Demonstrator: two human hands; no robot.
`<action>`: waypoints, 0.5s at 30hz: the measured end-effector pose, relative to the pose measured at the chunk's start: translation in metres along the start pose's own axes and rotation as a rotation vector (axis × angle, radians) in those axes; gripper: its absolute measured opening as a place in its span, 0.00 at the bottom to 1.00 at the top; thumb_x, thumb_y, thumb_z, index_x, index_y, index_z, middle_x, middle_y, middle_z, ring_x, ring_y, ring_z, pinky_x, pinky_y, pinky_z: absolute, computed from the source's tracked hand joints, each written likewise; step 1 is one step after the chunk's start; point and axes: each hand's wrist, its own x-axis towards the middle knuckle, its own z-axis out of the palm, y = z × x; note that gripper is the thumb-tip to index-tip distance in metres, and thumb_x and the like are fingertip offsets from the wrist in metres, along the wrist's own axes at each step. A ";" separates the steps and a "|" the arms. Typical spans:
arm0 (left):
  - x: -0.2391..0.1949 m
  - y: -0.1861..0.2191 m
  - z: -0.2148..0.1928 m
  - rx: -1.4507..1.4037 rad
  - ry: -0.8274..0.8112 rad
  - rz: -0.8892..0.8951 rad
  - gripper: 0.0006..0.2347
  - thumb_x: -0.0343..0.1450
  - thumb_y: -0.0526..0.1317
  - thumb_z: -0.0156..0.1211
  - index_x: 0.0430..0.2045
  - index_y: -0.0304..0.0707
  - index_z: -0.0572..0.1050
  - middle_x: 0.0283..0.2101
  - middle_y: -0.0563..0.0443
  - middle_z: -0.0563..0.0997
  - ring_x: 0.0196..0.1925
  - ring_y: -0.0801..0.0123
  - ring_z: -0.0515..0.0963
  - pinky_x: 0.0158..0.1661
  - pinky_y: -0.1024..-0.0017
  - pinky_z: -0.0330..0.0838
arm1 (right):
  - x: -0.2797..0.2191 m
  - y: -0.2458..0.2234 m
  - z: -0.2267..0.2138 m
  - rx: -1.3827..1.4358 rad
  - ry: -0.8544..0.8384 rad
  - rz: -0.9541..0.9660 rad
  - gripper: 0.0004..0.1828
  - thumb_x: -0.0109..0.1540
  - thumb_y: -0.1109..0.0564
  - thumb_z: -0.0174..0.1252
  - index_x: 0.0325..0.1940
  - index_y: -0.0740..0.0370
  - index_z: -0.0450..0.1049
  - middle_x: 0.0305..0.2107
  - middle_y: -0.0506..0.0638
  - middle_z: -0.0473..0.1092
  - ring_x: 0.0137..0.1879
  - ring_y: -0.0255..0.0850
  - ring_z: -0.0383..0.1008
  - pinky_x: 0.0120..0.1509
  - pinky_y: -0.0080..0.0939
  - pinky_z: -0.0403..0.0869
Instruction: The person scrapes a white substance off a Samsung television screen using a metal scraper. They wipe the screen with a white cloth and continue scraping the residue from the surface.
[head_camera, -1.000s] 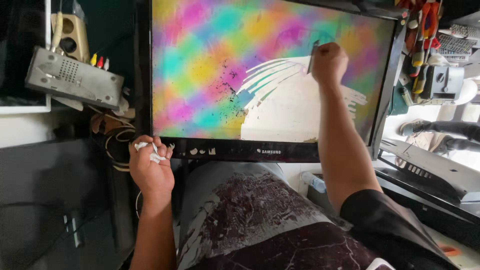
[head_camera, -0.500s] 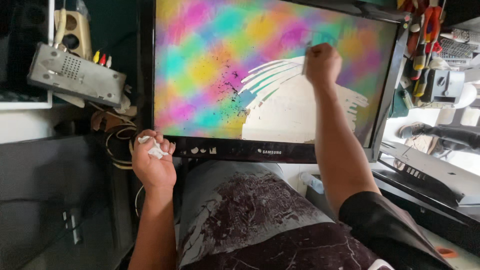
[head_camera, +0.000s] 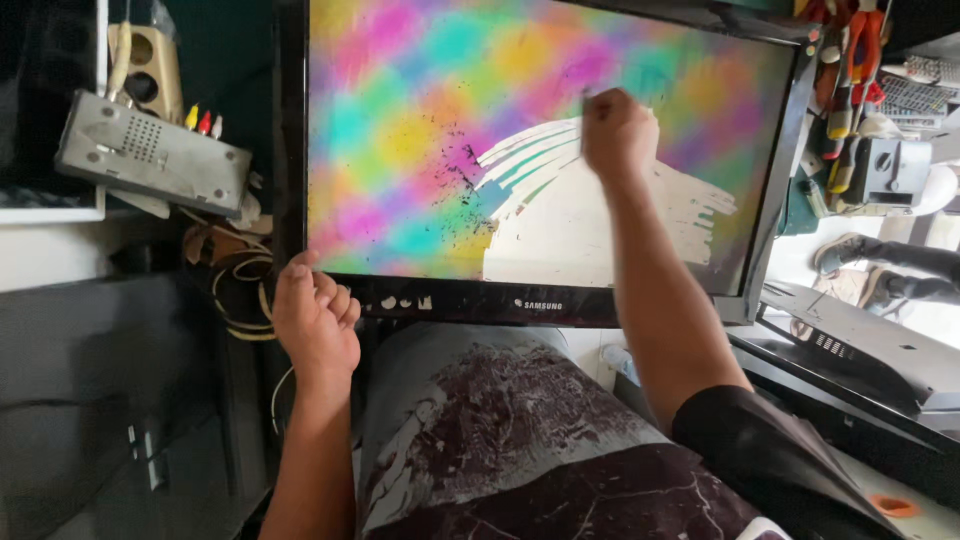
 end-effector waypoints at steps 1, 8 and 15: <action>-0.001 0.002 0.004 0.001 -0.016 0.003 0.07 0.84 0.43 0.44 0.43 0.51 0.73 0.20 0.62 0.52 0.16 0.79 0.47 0.19 0.78 0.45 | -0.021 -0.037 0.015 0.001 0.014 0.008 0.09 0.66 0.40 0.61 0.39 0.39 0.82 0.27 0.47 0.80 0.38 0.57 0.83 0.46 0.60 0.78; -0.004 -0.001 0.012 0.056 0.010 0.026 0.13 0.80 0.32 0.47 0.59 0.49 0.69 0.41 0.48 0.80 0.20 0.82 0.53 0.23 0.84 0.48 | -0.036 -0.030 0.055 0.175 -0.175 -0.070 0.08 0.66 0.43 0.61 0.42 0.42 0.81 0.32 0.48 0.80 0.44 0.55 0.83 0.50 0.59 0.79; 0.001 -0.006 -0.015 0.003 0.042 0.020 0.16 0.74 0.28 0.46 0.55 0.45 0.72 0.46 0.43 0.82 0.20 0.81 0.53 0.22 0.84 0.50 | 0.019 0.096 0.021 0.096 0.130 0.069 0.07 0.63 0.48 0.66 0.40 0.49 0.84 0.31 0.52 0.80 0.40 0.61 0.82 0.46 0.65 0.76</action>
